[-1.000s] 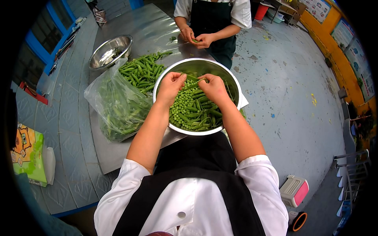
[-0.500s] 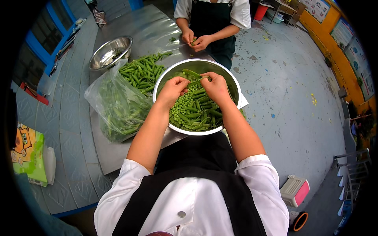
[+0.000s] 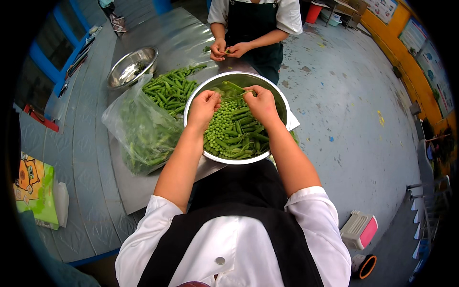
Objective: The person stands at a stainless steel table and shells green peas by hand, placing the peas into a large metal bowl. Another person in an apron is visible in the background, also shelling peas. The recorder occasionally reaches into a plastic bag to retrieve more pea pods.
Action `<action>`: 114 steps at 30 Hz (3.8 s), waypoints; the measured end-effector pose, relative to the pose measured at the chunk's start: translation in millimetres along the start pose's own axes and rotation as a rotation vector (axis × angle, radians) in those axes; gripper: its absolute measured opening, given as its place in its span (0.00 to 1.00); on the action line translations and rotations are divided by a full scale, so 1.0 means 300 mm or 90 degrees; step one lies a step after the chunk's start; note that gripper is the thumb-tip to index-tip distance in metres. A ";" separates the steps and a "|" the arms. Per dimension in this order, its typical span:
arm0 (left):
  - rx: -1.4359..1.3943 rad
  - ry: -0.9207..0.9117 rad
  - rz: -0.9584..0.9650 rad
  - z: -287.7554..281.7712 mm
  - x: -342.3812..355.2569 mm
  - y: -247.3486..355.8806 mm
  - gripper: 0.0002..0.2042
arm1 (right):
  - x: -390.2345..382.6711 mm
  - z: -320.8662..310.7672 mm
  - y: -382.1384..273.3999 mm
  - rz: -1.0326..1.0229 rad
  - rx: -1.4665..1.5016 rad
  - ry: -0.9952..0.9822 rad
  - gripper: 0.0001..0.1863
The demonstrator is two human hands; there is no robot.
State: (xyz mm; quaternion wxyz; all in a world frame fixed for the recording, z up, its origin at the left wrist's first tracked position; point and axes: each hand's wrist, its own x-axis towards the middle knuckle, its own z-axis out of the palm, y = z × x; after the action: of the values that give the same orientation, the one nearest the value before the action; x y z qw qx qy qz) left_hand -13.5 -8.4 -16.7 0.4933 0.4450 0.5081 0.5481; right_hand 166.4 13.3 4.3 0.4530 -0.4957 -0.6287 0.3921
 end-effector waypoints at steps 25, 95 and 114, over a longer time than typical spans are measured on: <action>0.172 0.019 0.056 -0.008 0.016 -0.006 0.13 | -0.071 -0.537 0.229 -0.019 -0.225 0.456 0.14; -0.346 -0.057 -0.100 -0.010 -0.016 0.040 0.06 | -0.048 0.128 -0.053 -0.231 -0.213 -0.139 0.08; -0.096 -0.070 0.015 0.029 -0.037 0.056 0.10 | 0.036 0.076 -0.008 0.055 0.212 -0.162 0.15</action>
State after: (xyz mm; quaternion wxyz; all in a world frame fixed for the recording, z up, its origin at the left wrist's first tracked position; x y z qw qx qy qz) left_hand -5.1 -18.3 1.0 0.5462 0.4417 0.4324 0.5653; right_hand 142.8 22.3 2.1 0.4284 -0.3870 -0.5855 0.5691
